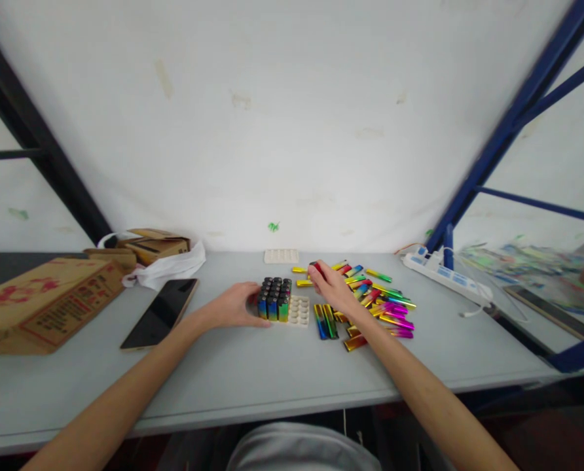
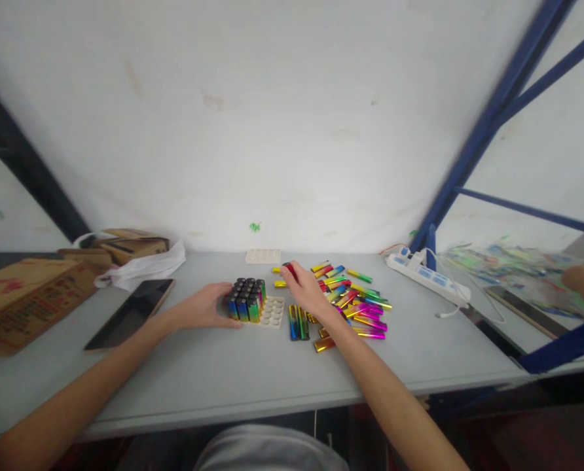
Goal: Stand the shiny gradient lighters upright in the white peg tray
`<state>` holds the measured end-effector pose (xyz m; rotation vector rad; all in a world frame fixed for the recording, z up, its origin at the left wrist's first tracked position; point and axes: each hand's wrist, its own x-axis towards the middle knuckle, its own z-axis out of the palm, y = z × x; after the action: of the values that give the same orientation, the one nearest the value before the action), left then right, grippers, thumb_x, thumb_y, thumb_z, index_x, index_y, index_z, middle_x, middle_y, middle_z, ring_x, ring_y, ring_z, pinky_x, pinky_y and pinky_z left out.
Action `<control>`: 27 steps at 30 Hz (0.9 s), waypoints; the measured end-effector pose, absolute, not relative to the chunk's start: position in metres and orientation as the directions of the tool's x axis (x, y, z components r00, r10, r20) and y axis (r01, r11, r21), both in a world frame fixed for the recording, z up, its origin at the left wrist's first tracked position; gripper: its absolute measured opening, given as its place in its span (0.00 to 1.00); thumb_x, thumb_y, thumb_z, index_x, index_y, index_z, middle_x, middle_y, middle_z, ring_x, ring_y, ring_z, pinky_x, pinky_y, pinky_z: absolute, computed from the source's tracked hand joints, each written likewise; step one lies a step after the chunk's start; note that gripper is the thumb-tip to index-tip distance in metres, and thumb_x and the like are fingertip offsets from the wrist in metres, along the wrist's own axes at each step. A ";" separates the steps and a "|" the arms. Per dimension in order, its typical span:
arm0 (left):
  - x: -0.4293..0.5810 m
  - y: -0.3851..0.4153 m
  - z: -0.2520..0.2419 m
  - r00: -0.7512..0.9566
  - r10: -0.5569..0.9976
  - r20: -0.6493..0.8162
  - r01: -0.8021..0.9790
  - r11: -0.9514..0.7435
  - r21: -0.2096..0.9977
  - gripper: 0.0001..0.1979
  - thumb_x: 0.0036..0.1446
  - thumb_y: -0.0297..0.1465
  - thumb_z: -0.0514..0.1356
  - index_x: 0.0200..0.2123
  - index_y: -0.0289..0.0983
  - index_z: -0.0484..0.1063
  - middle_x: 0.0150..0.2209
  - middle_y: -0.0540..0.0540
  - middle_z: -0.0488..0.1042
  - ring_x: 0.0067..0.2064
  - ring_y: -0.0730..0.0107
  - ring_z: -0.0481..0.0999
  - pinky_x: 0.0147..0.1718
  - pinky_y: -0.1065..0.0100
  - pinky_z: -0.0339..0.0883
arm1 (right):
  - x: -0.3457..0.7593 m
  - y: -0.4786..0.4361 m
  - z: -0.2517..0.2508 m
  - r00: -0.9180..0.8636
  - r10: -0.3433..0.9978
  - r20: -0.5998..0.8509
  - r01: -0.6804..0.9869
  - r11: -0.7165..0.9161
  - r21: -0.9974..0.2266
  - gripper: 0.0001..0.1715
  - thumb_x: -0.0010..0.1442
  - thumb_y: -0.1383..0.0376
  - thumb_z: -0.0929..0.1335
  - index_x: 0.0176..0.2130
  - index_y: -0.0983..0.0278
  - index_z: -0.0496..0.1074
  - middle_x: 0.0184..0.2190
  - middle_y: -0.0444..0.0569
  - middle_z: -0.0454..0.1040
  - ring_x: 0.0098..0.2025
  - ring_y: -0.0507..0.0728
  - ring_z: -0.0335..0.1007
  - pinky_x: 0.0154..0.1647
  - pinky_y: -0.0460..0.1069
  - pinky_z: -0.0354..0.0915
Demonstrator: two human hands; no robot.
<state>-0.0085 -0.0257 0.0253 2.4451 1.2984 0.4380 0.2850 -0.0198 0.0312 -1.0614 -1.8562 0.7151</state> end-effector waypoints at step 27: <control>-0.010 -0.026 0.024 0.532 0.843 0.079 0.739 -0.508 0.443 0.35 0.44 0.58 0.73 0.44 0.35 0.78 0.43 0.39 0.83 0.44 0.47 0.80 0.43 0.58 0.71 | 0.287 -0.019 0.027 -0.589 0.730 0.347 0.660 0.682 -0.316 0.15 0.76 0.58 0.67 0.40 0.63 0.75 0.37 0.54 0.80 0.39 0.60 0.75 0.42 0.51 0.65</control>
<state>-0.0102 -0.0256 0.0245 2.4182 1.3037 0.4063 0.2869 -0.0195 0.0266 -1.0773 -2.4442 0.2114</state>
